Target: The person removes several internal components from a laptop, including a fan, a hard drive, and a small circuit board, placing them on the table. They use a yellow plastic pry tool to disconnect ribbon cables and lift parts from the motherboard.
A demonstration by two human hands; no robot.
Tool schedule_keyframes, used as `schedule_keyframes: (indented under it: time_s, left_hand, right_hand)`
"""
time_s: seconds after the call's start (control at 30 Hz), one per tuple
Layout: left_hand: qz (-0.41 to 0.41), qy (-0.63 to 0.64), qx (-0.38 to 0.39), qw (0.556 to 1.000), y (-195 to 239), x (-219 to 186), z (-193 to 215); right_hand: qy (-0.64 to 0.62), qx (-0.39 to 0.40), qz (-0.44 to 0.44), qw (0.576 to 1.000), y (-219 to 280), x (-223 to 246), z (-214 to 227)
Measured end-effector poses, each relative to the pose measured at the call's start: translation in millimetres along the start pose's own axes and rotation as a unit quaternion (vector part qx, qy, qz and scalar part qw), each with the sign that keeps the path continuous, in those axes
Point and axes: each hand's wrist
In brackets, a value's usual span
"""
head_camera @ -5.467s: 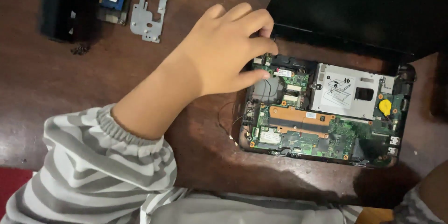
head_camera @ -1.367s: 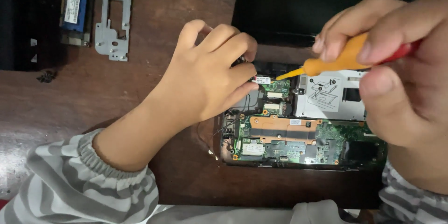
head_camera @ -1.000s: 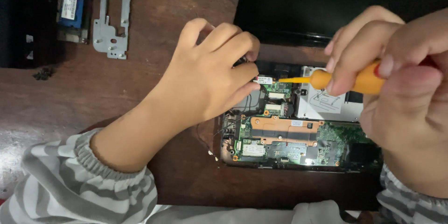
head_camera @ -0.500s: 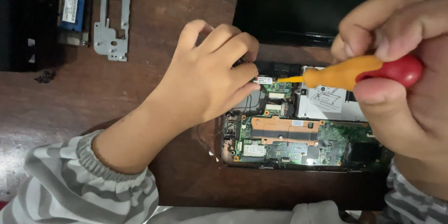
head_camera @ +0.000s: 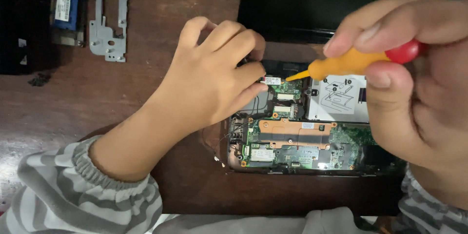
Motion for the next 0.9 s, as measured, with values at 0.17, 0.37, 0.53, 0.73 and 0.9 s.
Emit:
schedule_keyframes:
  time_s: [0.17, 0.37, 0.53, 0.73, 0.9]
  left_hand:
    - [0.006, 0.008, -0.004, 1.0, 0.1, -0.1, 1.4]
    - [0.005, 0.0, -0.002, 1.0, 0.3, -0.1, 0.1]
    - [0.0, 0.004, 0.005, 1.0, 0.2, -0.2, -0.3]
    - [-0.004, -0.012, -0.002, 1.0, 0.1, 1.3, -0.5]
    - [-0.008, -0.029, 0.005, 1.0, 1.8, 0.0, -1.3]
  right_hand:
    - [-0.018, 0.01, 0.003, 1.0, -9.1, 3.9, -7.9]
    - [-0.036, 0.022, 0.006, 0.999, -12.4, 12.3, -15.0]
    - [-0.046, 0.022, -0.004, 0.999, -18.5, 12.5, -16.4]
    - [-0.061, 0.027, -0.002, 0.998, -24.3, 15.8, -18.7]
    - [-0.073, 0.028, -0.001, 0.997, -29.2, 19.8, -18.6]
Point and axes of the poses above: each hand's wrist, its own y-axis away from the middle knuckle, its own z-axis out of the back of the hand, x = y × z, and after that the axes turned 12 degrees about -y, right-handed
